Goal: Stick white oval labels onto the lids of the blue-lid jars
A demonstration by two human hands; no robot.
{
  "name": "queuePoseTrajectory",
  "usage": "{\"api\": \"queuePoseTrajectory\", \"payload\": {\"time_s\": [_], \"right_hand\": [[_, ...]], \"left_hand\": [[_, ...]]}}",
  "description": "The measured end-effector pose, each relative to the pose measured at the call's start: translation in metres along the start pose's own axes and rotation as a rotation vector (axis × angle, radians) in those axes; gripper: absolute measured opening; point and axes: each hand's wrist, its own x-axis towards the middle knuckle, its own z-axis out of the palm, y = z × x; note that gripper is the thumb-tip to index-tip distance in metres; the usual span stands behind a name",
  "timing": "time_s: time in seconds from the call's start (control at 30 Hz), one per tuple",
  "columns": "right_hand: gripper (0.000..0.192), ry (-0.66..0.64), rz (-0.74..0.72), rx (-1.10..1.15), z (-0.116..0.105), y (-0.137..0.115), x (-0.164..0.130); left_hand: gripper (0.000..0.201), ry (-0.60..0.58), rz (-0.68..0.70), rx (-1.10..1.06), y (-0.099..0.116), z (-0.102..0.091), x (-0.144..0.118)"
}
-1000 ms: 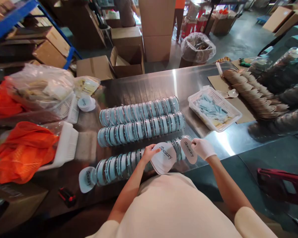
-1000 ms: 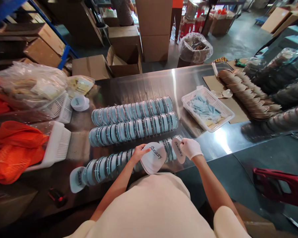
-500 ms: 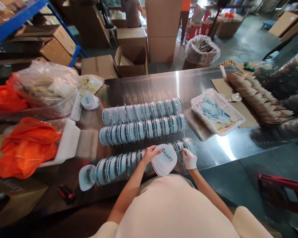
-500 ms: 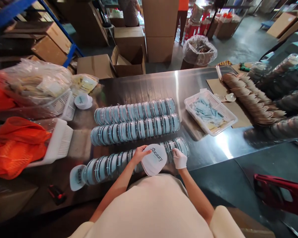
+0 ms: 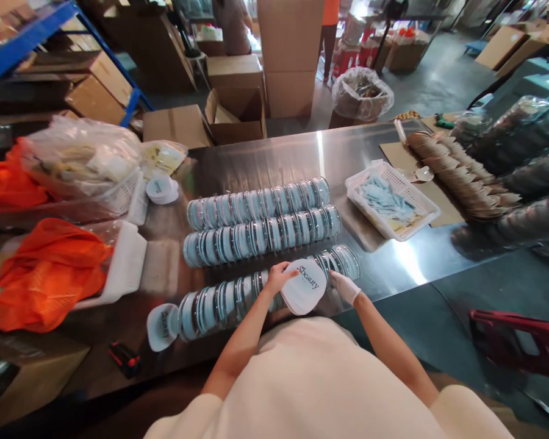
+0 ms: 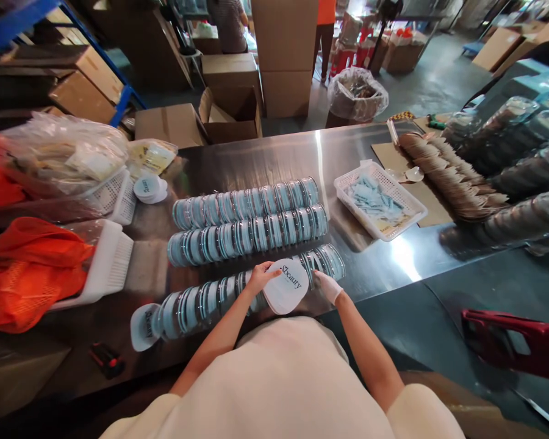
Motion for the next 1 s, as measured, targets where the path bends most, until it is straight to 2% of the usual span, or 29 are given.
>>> {"api": "queuePoseTrajectory", "payload": {"time_s": [0.1, 0.2, 0.27, 0.37, 0.5, 0.57, 0.63, 0.7, 0.77, 0.8, 1.0], "right_hand": [[0.05, 0.026, 0.114, -0.085, -0.008, -0.019, -0.009], [0.047, 0.137, 0.196, -0.33, -0.021, -0.048, -0.023], [0.043, 0.176, 0.155, -0.37, -0.026, -0.066, -0.036], [0.035, 0.108, 0.026, -0.223, -0.023, -0.081, -0.055], [0.021, -0.021, 0.044, -0.118, -0.007, -0.072, -0.072], [0.023, -0.054, 0.057, -0.024, -0.005, -0.06, -0.077], [0.029, 0.031, 0.077, 0.069, -0.01, -0.047, -0.078], [0.035, 0.215, 0.106, 0.083, -0.022, -0.039, -0.078], [0.035, 0.368, 0.104, 0.001, -0.037, -0.038, -0.076], [0.033, 0.403, 0.086, -0.069, -0.043, -0.042, -0.075], [0.028, 0.343, -0.088, -0.528, -0.055, -0.09, -0.074]], "left_hand": [[0.051, -0.013, 0.016, 0.007, 0.0, 0.001, 0.002], [0.053, -0.036, 0.004, -0.007, 0.005, -0.002, 0.001], [0.052, -0.068, -0.023, -0.012, 0.009, -0.007, -0.002], [0.05, -0.164, -0.085, 0.009, 0.012, -0.017, -0.012], [0.051, -0.358, -0.152, 0.052, 0.01, -0.031, -0.028], [0.052, -0.444, -0.162, 0.078, 0.01, -0.037, -0.037], [0.054, -0.506, -0.165, 0.094, 0.011, -0.045, -0.045], [0.056, -0.543, -0.173, 0.079, 0.014, -0.054, -0.051], [0.058, -0.529, -0.19, 0.034, 0.016, -0.063, -0.054], [0.059, -0.499, -0.198, 0.005, 0.017, -0.067, -0.054], [0.061, -0.22, -0.112, -0.02, 0.015, -0.08, -0.038]]}}
